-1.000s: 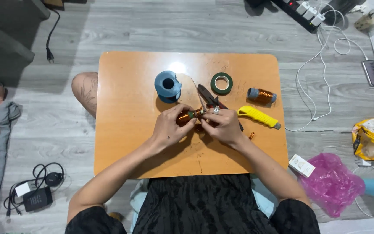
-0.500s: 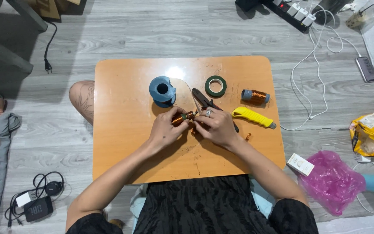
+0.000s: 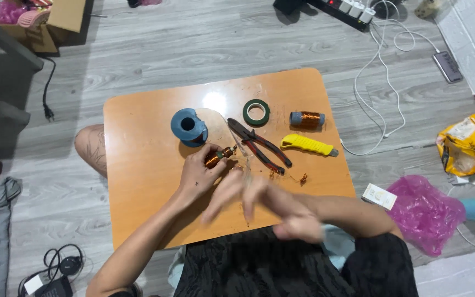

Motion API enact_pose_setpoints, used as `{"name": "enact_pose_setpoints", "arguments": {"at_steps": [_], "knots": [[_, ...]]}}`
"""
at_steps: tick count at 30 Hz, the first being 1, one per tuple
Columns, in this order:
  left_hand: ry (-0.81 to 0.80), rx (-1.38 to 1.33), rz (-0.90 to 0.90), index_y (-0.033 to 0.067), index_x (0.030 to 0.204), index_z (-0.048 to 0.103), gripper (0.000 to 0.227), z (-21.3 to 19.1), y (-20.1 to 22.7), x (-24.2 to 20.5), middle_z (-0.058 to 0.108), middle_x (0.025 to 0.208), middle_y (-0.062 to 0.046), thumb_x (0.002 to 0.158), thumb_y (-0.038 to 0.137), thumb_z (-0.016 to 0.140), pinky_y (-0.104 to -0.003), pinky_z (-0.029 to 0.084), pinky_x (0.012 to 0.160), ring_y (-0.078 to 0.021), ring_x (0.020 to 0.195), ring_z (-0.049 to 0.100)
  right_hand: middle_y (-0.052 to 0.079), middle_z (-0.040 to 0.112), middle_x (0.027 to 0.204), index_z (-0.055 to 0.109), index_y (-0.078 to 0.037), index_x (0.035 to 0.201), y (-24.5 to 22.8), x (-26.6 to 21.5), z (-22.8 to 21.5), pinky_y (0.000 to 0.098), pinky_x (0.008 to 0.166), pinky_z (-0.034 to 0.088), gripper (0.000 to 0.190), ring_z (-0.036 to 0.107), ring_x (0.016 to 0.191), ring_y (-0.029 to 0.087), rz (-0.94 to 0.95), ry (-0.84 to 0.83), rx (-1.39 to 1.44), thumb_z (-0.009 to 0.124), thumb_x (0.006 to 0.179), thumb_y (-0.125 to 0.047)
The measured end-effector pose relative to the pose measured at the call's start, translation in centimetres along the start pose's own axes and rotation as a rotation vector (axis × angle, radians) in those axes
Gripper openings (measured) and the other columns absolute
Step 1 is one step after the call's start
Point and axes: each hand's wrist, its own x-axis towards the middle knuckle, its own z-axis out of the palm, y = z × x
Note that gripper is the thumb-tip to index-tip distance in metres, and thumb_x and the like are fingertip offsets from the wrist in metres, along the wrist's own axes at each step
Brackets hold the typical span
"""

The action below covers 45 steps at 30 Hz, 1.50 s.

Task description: Winding thin copper wire around a small electronic component and cutting it with pliers

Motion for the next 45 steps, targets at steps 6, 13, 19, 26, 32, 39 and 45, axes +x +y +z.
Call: {"name": "enact_pose_setpoints", "arguments": {"at_steps": [6, 13, 19, 26, 32, 39, 45], "knots": [[0.009, 0.031, 0.076, 0.0040, 0.114, 0.078, 0.026, -0.6, 2.5, -0.8, 0.085, 0.091, -0.009, 0.094, 0.019, 0.076, -0.032, 0.058, 0.068, -0.0184, 0.072, 0.073, 0.017, 0.034, 0.182, 0.036, -0.023, 0.142, -3.3, -0.9, -0.5, 0.0756, 0.155, 0.032, 0.042, 0.028, 0.182, 0.044, 0.111, -0.438, 0.568, 0.053, 0.111, -0.045], [0.013, 0.045, 0.134, 0.0031, 0.115, 0.077, 0.027, -0.4, 2.2, -0.6, 0.083, 0.089, -0.008, 0.094, 0.021, 0.076, -0.031, 0.057, 0.066, -0.0179, 0.070, 0.071, 0.018, 0.036, 0.177, 0.037, -0.021, 0.139, -3.9, -1.5, -0.2, 0.0746, 0.147, 0.036, 0.043, 0.033, 0.175, 0.044, 0.074, -0.426, 0.640, 0.053, 0.108, -0.046], [0.013, 0.027, 0.113, 0.0039, 0.116, 0.078, 0.028, -0.5, 2.4, -0.7, 0.085, 0.090, -0.008, 0.094, 0.020, 0.077, -0.031, 0.059, 0.067, -0.0178, 0.071, 0.074, 0.018, 0.038, 0.172, 0.039, -0.018, 0.136, -4.5, -2.2, 0.2, 0.0736, 0.139, 0.040, 0.044, 0.039, 0.167, 0.043, 0.027, -0.391, 0.690, 0.054, 0.106, -0.047], [0.005, 0.024, 0.080, 0.0052, 0.115, 0.078, 0.025, -0.6, 2.4, -0.8, 0.085, 0.091, -0.007, 0.095, 0.020, 0.076, -0.030, 0.057, 0.066, -0.0166, 0.070, 0.072, 0.015, 0.044, 0.154, 0.039, -0.014, 0.130, -5.5, -1.6, 0.6, 0.0737, 0.130, 0.043, 0.044, 0.045, 0.153, 0.041, -0.047, -0.330, 0.716, 0.054, 0.105, -0.047], [0.003, 0.019, 0.102, 0.0037, 0.115, 0.078, 0.026, -0.3, 2.1, -0.7, 0.085, 0.092, -0.008, 0.094, 0.018, 0.077, -0.031, 0.058, 0.067, -0.0171, 0.071, 0.073, 0.006, 0.060, 0.122, 0.046, -0.018, 0.123, -3.7, 0.6, -0.7, 0.0584, 0.120, 0.052, 0.038, 0.057, 0.119, 0.028, -0.106, -0.204, 0.686, 0.058, 0.107, -0.050], [0.037, 0.065, 0.090, 0.0070, 0.113, 0.078, 0.026, -0.2, 2.0, -0.6, 0.085, 0.090, -0.006, 0.092, 0.022, 0.077, -0.031, 0.057, 0.067, -0.0175, 0.071, 0.073, 0.002, 0.053, 0.062, 0.027, -0.007, 0.182, -2.8, 1.1, -8.1, 0.0353, 0.062, 0.047, 0.090, 0.050, 0.054, 0.019, -0.229, 0.441, 0.003, 0.055, 0.097, -0.007], [0.027, 0.061, 0.085, 0.0060, 0.113, 0.079, 0.026, -0.5, 2.6, -0.7, 0.084, 0.085, -0.006, 0.094, 0.022, 0.076, -0.030, 0.055, 0.064, -0.0163, 0.067, 0.070, -0.001, 0.076, 0.118, 0.073, -0.020, 0.148, -6.6, 2.6, -5.8, 0.0290, 0.064, 0.034, 0.046, 0.036, 0.065, 0.009, -0.205, 0.482, -0.149, 0.058, 0.105, -0.016]]}}
